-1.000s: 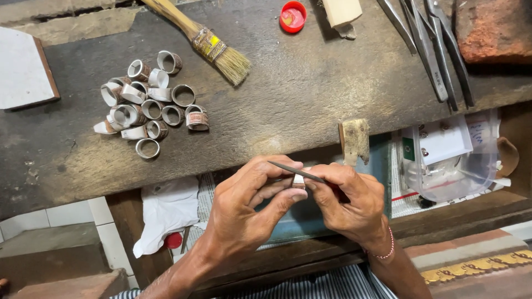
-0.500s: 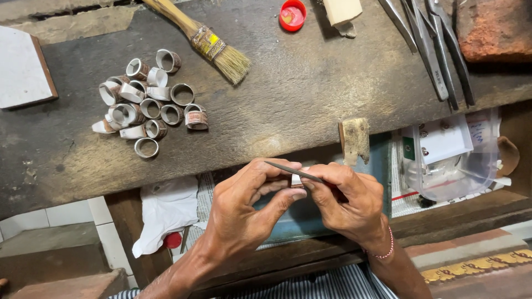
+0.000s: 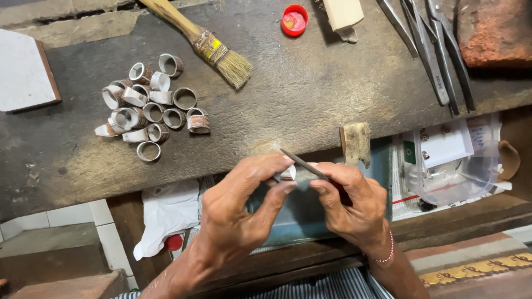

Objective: Filing the inner surface of a metal ring to smooth it using a needle file at a jewelry workbench.

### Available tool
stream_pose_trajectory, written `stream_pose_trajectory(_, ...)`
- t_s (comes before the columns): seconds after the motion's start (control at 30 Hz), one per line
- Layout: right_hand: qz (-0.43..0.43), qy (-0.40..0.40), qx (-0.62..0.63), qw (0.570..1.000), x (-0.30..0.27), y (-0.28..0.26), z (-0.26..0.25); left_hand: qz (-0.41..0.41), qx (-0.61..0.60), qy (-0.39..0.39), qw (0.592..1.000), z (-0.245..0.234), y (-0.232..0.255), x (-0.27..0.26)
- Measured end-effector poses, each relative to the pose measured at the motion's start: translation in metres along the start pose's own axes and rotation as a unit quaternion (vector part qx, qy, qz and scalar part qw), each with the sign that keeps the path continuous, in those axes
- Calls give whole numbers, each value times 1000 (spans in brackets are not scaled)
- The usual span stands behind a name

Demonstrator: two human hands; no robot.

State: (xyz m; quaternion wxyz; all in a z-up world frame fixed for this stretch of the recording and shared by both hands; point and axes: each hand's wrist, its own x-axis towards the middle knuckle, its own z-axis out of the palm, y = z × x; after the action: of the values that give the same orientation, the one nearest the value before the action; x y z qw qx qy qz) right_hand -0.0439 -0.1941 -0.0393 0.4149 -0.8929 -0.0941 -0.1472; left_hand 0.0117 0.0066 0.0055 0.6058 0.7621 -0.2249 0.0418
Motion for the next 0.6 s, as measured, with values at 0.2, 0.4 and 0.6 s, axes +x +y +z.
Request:
stream_pose_trajectory(0.2,-29,10,-18,999,4,-2,4,130,188,-56,972,-15,-5,11)
stream_pose_trajectory(0.4,-35,18,-35,999,8,-3,5,126,230,-30,965,-22,-16,15)
stream_pose_trajectory(0.6,-10,6,-62,998,10,-3,7,96,248,23,964,-16,-17,16)
